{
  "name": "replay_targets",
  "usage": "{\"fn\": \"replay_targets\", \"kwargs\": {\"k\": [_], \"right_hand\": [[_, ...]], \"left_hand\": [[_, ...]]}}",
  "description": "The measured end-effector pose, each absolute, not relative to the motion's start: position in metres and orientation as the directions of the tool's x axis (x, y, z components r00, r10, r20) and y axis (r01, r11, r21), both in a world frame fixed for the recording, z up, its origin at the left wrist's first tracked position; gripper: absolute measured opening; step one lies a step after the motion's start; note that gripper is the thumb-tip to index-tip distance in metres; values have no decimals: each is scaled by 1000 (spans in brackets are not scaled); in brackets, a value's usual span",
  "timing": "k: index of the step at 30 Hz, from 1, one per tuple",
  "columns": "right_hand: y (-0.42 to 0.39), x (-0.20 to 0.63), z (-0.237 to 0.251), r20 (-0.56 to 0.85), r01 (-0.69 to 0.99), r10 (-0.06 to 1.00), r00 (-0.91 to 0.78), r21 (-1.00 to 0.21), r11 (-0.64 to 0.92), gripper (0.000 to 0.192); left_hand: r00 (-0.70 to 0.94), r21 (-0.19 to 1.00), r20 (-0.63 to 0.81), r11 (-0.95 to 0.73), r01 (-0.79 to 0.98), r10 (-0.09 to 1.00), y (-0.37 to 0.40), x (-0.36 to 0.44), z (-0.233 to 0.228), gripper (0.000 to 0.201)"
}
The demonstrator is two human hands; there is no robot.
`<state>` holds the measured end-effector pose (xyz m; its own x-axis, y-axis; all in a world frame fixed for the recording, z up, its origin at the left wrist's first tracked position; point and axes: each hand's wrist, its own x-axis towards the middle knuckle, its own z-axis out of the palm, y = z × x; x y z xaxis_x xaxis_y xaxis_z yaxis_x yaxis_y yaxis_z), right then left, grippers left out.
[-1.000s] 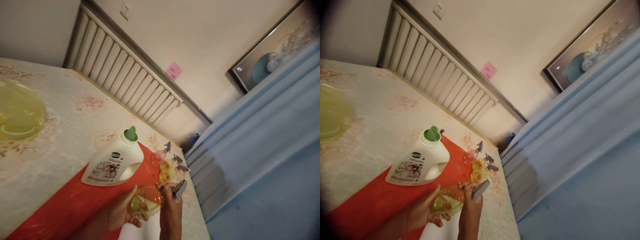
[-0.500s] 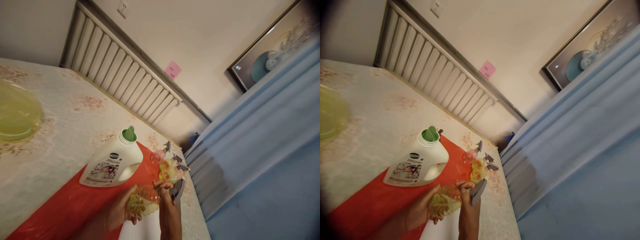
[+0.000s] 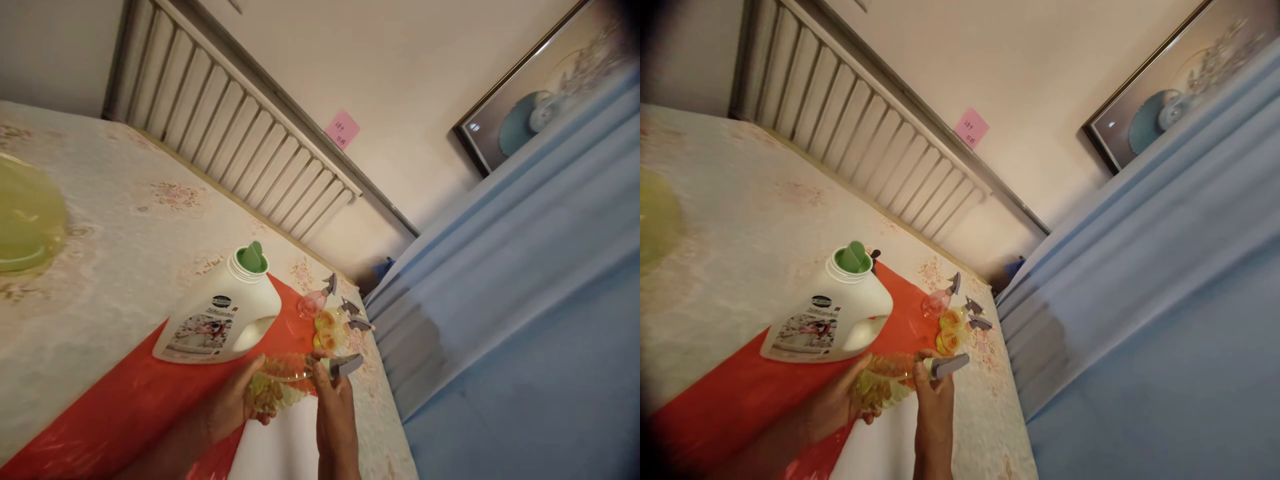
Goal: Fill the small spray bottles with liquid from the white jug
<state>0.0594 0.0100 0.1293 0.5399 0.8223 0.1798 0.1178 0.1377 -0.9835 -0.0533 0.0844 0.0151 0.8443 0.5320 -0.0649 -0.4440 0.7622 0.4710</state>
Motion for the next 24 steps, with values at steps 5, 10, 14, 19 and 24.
{"fn": "replay_targets", "kwargs": {"k": [5,10,14,19,24], "right_hand": [[7,60,125,110,61,787,607,-994,93,45],[3,57,126,143,142,822,552,-987,76,42],[-2,52,128,175,335,870,461,-942,12,37],[2,41,129,203,559,913,354,-829,-33,28],[12,32,126,228,646,936,270,-763,-1,21]], "left_hand": [[871,551,10,724,-415,492,81,-63,25,55],[817,703,177,511,-495,548,80,-79,28,57],[834,853,151,356,-381,530,78,-96,28,70],[695,979,152,-11,-202,703,74,-108,27,70],[584,975,198,-220,-35,787,77,-110,19,64]]}}
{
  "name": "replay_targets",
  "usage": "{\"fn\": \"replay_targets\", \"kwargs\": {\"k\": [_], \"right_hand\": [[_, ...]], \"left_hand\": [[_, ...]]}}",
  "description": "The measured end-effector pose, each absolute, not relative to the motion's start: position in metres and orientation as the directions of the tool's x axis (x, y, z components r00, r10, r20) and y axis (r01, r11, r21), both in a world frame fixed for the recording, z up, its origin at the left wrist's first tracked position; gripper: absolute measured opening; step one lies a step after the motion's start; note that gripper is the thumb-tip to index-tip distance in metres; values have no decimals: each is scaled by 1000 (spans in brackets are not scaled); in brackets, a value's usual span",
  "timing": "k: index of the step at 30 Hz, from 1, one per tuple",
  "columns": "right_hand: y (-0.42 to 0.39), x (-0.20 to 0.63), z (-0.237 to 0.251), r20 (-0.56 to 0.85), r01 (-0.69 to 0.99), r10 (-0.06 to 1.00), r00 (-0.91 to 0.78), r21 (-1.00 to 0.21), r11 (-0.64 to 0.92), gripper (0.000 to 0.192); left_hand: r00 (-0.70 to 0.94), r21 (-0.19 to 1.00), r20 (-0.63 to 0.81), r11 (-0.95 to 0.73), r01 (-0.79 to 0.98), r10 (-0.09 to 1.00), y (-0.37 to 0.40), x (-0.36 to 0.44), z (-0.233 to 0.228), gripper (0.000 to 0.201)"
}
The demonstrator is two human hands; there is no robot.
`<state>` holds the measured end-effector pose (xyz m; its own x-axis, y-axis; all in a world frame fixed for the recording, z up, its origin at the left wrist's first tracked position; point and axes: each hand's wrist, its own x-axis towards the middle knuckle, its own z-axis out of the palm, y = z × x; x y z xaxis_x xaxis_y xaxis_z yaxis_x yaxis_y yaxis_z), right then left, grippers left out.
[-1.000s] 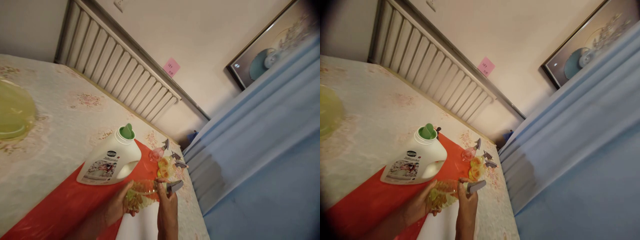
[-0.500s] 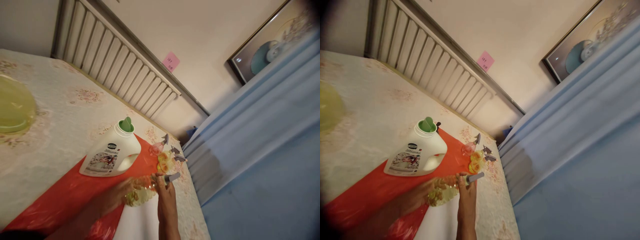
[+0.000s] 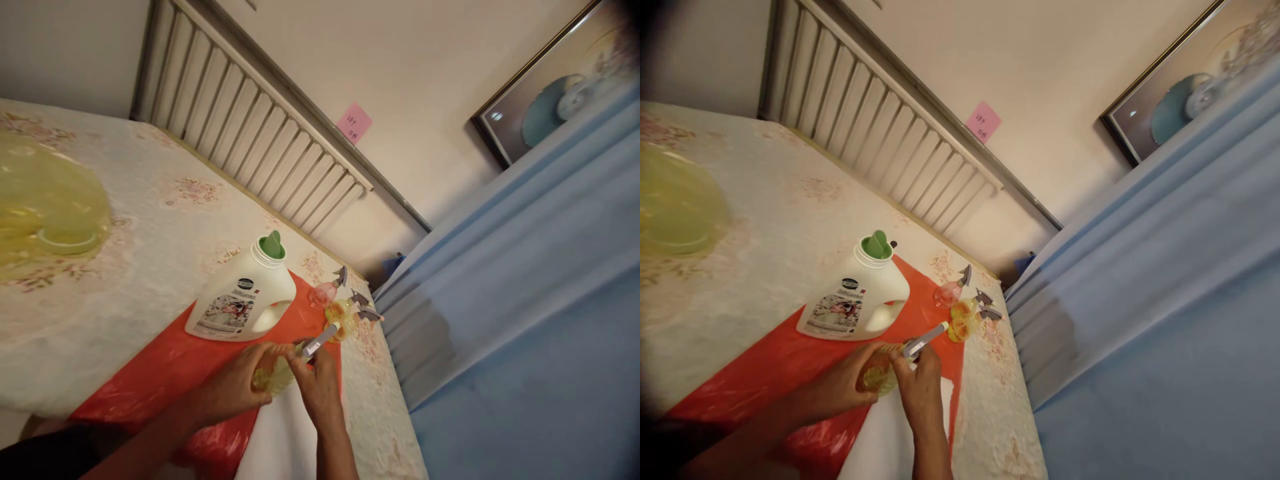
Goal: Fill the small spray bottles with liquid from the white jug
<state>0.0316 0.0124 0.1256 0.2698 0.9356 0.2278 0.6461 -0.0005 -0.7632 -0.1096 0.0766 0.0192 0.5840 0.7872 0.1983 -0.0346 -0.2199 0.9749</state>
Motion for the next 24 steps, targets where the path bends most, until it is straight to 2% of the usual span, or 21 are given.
{"fn": "replay_targets", "kwargs": {"k": [5,10,16,20,24], "right_hand": [[18,27,110,200,648,942,267,-762,-22,19],[19,25,102,212,620,941,265,-784,2,16],[17,25,96,275,604,902,334,-797,19,14],[13,28,99,297,625,892,340,-780,21,14],[11,30,113,291,577,892,346,-816,42,14]], "left_hand": [[578,937,238,-341,75,781,79,-108,14,60],[571,946,268,-324,-3,776,78,-101,17,76],[549,932,329,-359,-56,768,80,-93,23,53],[538,923,348,-380,-56,768,82,-90,16,52],[524,923,348,-383,-45,777,82,-89,14,52]]}}
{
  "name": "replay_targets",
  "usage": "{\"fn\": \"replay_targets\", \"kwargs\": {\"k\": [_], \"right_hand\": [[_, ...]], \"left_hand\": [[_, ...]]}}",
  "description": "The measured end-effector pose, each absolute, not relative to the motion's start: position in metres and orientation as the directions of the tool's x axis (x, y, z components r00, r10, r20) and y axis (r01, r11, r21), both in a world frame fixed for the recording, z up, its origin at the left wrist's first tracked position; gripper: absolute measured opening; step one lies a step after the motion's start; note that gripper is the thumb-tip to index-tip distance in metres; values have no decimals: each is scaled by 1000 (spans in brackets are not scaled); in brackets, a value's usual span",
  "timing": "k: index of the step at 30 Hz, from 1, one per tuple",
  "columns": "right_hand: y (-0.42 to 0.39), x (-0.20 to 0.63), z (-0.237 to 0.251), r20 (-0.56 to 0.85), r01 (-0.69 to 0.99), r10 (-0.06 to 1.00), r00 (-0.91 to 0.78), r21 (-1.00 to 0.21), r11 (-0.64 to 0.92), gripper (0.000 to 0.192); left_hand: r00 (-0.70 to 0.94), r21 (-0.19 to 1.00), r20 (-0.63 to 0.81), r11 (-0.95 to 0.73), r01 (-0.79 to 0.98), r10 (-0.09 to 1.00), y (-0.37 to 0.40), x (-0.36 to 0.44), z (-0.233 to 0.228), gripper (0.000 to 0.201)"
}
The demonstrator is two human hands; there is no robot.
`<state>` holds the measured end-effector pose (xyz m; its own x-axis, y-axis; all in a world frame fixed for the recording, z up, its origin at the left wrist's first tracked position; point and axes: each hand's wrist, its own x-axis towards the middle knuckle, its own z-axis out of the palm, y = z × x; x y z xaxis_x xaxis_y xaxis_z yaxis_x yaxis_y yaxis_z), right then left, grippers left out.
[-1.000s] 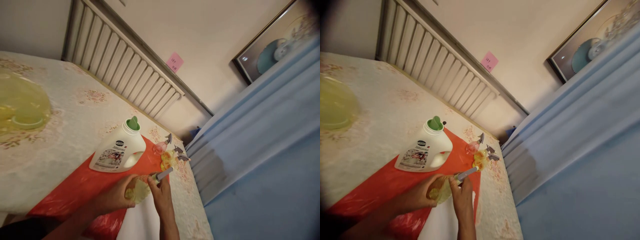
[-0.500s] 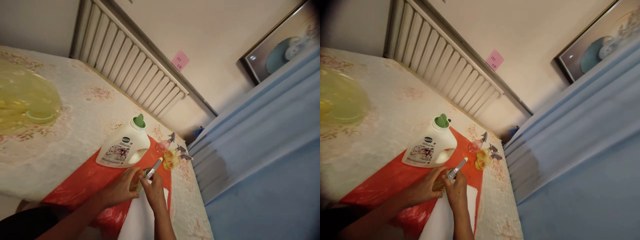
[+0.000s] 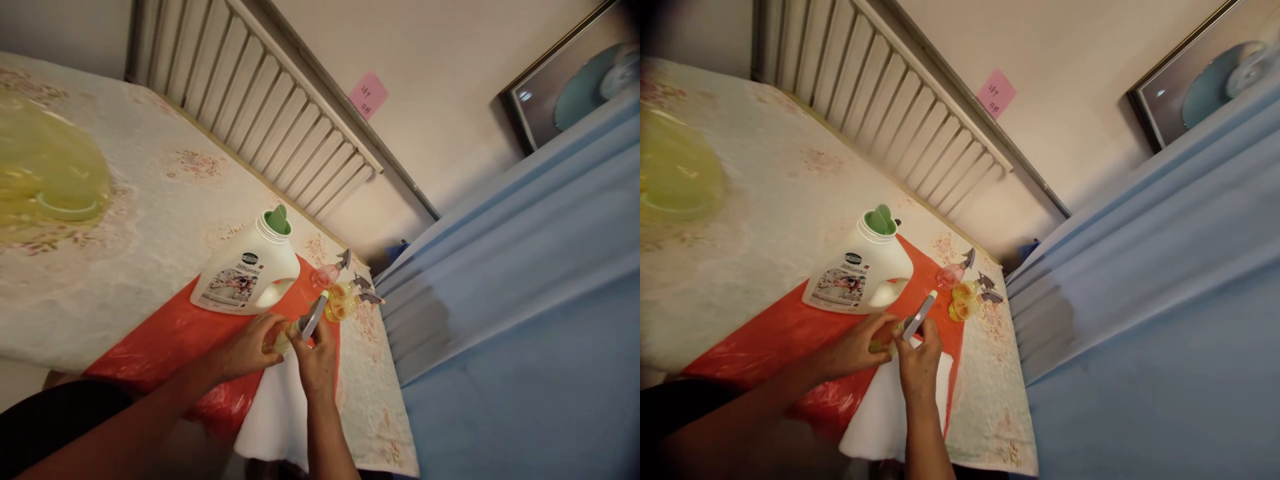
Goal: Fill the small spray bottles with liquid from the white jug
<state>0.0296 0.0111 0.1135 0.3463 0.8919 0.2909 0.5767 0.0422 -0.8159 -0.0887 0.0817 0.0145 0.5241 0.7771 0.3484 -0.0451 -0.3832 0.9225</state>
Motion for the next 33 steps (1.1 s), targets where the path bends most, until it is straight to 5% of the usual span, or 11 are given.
{"fn": "replay_targets", "kwargs": {"k": [11,24,33], "right_hand": [[6,47,151,328,433,819,471,-895,110,31],[-10,67,159,441,324,593,674,-898,299,36],[-14,69,161,392,241,630,671,-918,315,33]], "left_hand": [[526,950,293,-306,-65,798,81,-91,15,56],[539,957,257,-287,-30,802,81,-92,19,54],[571,960,223,-279,11,790,79,-96,31,52]]}}
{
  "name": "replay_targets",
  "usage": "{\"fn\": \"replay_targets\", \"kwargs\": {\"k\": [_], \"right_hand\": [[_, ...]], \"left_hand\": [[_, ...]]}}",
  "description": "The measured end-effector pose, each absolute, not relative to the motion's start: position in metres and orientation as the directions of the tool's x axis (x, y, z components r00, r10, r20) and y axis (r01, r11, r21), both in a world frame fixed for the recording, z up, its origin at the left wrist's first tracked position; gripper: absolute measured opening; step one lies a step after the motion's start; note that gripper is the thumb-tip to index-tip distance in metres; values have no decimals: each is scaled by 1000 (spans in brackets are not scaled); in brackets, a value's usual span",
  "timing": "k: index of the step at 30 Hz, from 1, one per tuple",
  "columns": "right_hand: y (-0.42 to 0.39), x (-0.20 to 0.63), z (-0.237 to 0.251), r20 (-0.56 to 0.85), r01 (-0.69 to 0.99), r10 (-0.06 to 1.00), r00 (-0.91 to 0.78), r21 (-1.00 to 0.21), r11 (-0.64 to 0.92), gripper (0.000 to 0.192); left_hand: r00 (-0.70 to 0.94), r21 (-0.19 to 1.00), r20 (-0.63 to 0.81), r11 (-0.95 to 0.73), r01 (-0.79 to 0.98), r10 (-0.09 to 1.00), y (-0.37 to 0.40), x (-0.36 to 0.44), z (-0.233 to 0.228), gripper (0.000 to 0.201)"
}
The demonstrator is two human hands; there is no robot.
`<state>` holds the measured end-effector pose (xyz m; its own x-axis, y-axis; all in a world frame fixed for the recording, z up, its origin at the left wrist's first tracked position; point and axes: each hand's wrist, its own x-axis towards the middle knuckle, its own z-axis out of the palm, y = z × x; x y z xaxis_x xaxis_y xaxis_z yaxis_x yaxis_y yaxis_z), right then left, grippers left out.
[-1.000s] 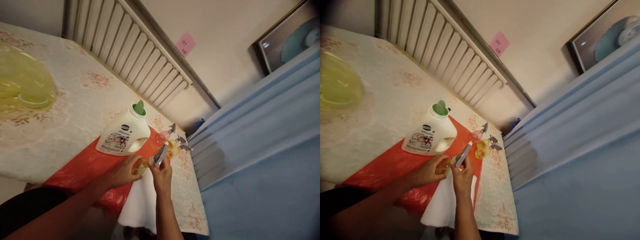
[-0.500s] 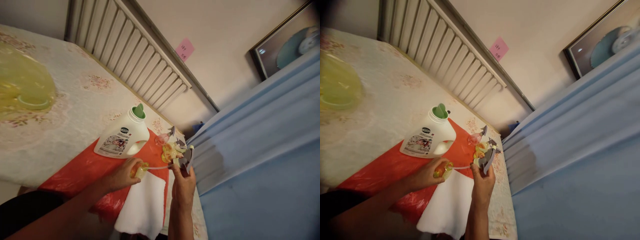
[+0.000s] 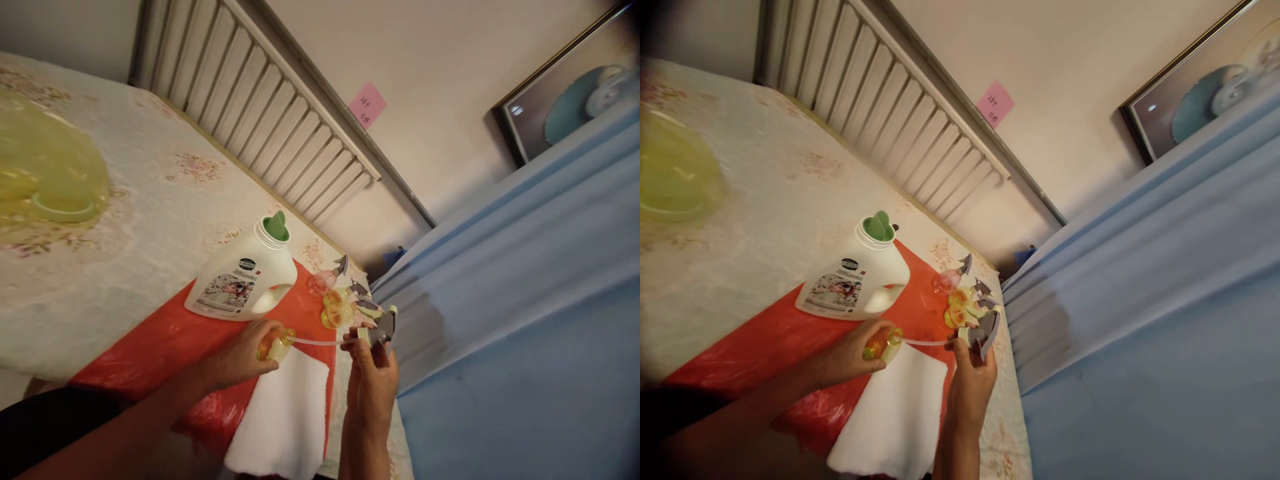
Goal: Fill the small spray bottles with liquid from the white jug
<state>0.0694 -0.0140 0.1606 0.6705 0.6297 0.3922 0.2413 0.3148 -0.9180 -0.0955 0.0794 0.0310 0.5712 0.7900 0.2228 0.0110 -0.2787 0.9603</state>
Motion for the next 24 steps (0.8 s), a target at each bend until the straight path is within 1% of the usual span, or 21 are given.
{"fn": "replay_targets", "kwargs": {"k": [5,8,12,14,16,19,21,24], "right_hand": [[-16,74,163,367,196,602,709,-923,332,35],[-18,86,157,332,92,599,729,-914,394,32],[-20,113,137,217,-65,612,760,-912,405,28],[-20,127,123,115,-180,642,758,-909,375,26],[-17,139,109,7,-309,711,704,-897,315,26],[-10,149,90,-92,-451,851,517,-874,179,24],[-2,151,78,-139,-501,915,379,-862,76,25],[13,149,63,-194,-510,942,273,-860,-30,27]], "left_hand": [[574,962,210,-273,25,792,79,-96,32,54],[567,950,237,-309,33,789,79,-95,28,53],[555,936,271,-350,40,786,80,-94,24,52],[556,934,272,-354,43,785,80,-93,23,52],[560,935,267,-353,47,784,80,-93,22,52],[557,936,267,-349,44,786,80,-93,22,52],[552,939,263,-341,41,791,80,-93,22,53],[546,941,258,-335,45,797,80,-93,24,54]]}}
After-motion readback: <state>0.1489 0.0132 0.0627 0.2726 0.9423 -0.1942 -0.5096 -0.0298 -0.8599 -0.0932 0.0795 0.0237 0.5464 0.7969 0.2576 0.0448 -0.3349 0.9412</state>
